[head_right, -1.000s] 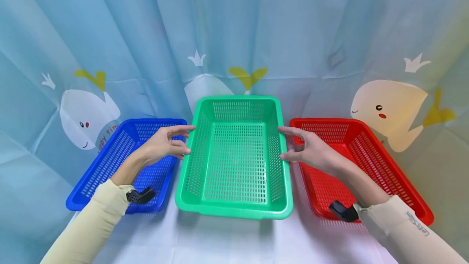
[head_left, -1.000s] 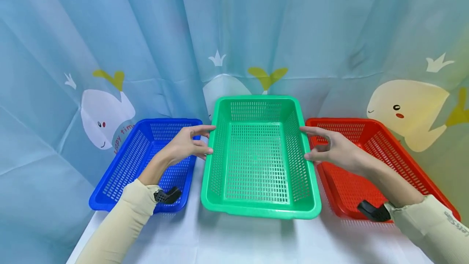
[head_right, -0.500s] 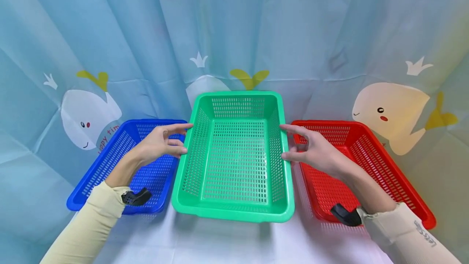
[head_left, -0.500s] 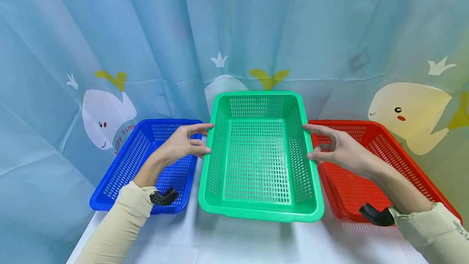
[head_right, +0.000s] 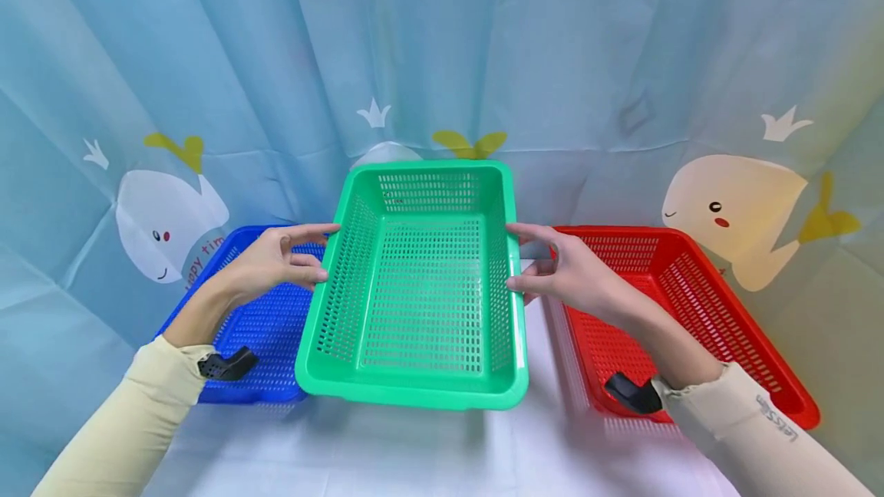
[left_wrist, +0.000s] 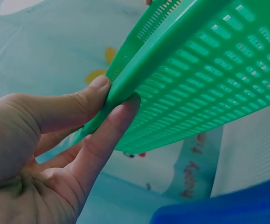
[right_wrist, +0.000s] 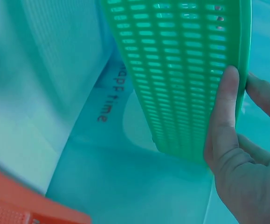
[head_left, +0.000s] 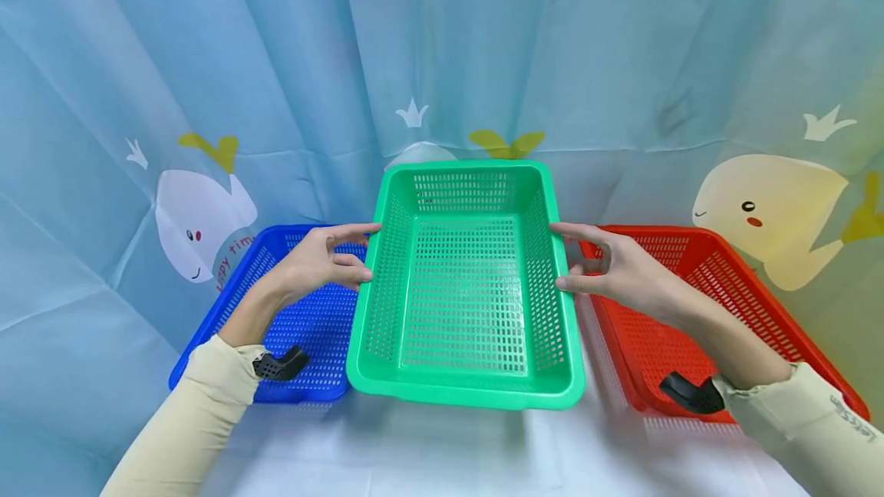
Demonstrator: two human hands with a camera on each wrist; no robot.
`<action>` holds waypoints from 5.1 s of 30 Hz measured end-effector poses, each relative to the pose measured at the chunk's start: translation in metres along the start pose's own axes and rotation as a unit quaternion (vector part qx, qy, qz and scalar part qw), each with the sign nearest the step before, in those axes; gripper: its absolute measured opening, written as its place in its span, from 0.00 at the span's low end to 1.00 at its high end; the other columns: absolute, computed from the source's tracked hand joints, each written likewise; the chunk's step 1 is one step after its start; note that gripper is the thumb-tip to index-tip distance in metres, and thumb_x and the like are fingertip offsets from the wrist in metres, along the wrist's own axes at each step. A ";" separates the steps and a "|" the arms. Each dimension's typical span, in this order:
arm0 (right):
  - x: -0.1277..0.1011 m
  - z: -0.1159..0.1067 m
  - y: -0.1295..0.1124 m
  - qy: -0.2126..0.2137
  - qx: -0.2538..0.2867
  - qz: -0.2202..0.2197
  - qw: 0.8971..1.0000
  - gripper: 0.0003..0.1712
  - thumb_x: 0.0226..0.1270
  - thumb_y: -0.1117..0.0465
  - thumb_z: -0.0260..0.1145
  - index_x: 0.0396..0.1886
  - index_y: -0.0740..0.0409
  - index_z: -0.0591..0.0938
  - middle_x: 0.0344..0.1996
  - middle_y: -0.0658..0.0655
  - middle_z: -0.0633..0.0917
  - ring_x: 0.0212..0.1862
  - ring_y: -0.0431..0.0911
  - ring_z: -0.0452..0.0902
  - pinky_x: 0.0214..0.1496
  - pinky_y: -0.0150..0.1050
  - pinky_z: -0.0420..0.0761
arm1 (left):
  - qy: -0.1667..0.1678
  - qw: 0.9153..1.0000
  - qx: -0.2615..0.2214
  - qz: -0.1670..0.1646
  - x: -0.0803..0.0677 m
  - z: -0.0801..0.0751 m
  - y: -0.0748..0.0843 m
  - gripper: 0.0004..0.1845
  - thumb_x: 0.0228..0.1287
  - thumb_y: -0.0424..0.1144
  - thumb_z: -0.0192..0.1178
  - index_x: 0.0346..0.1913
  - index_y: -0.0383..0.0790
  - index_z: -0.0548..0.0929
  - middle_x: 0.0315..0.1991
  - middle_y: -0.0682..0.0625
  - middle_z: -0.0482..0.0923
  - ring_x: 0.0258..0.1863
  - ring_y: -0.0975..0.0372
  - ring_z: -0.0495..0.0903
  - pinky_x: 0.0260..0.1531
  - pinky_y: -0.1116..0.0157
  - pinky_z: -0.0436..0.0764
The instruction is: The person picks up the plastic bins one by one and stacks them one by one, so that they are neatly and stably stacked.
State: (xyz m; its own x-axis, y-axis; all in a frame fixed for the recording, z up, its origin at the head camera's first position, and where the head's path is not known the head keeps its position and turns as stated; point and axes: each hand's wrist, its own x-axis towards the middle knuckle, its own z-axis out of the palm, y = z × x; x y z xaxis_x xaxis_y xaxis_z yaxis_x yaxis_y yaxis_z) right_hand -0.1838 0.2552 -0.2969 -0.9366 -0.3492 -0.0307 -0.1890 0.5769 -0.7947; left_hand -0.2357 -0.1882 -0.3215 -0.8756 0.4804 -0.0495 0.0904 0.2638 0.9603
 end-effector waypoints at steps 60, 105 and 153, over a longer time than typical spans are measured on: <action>0.146 0.174 -0.096 -0.075 0.185 -0.115 0.973 0.46 0.60 0.62 0.74 0.75 0.50 0.62 0.56 0.56 0.70 0.32 0.49 0.87 0.59 0.46 0.77 | 0.063 0.969 0.221 -0.087 -0.118 -0.192 -0.026 0.40 0.68 0.37 0.62 0.78 0.50 0.54 0.70 0.42 0.50 0.47 0.70 0.78 0.42 0.63 0.83; 0.156 0.231 -0.048 -0.066 0.224 -0.022 0.972 0.48 0.57 0.63 0.75 0.76 0.51 0.62 0.59 0.55 0.70 0.29 0.51 0.86 0.63 0.49 0.71 | -0.034 0.988 0.105 -0.108 -0.089 -0.197 -0.110 0.40 0.69 0.33 0.59 0.78 0.44 0.51 0.75 0.36 0.39 0.60 0.70 0.63 0.58 0.47 0.74; 0.155 0.232 -0.045 -0.064 0.195 -0.013 0.979 0.48 0.57 0.62 0.76 0.75 0.51 0.63 0.58 0.56 0.70 0.28 0.50 0.86 0.55 0.42 0.78 | -0.019 0.986 0.113 -0.123 -0.090 -0.189 -0.109 0.41 0.66 0.36 0.63 0.77 0.43 0.53 0.73 0.33 0.43 0.64 0.51 0.61 0.58 0.38 0.70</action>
State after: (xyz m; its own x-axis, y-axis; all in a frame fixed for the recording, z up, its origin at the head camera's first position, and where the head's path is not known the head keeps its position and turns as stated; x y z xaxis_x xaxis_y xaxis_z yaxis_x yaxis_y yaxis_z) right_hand -0.2517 0.0036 -0.4064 -0.8836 -0.4639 -0.0641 -0.0613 0.2502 -0.9662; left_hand -0.2565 -0.4177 -0.3697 -0.8667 0.4079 -0.2872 -0.0151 0.5540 0.8324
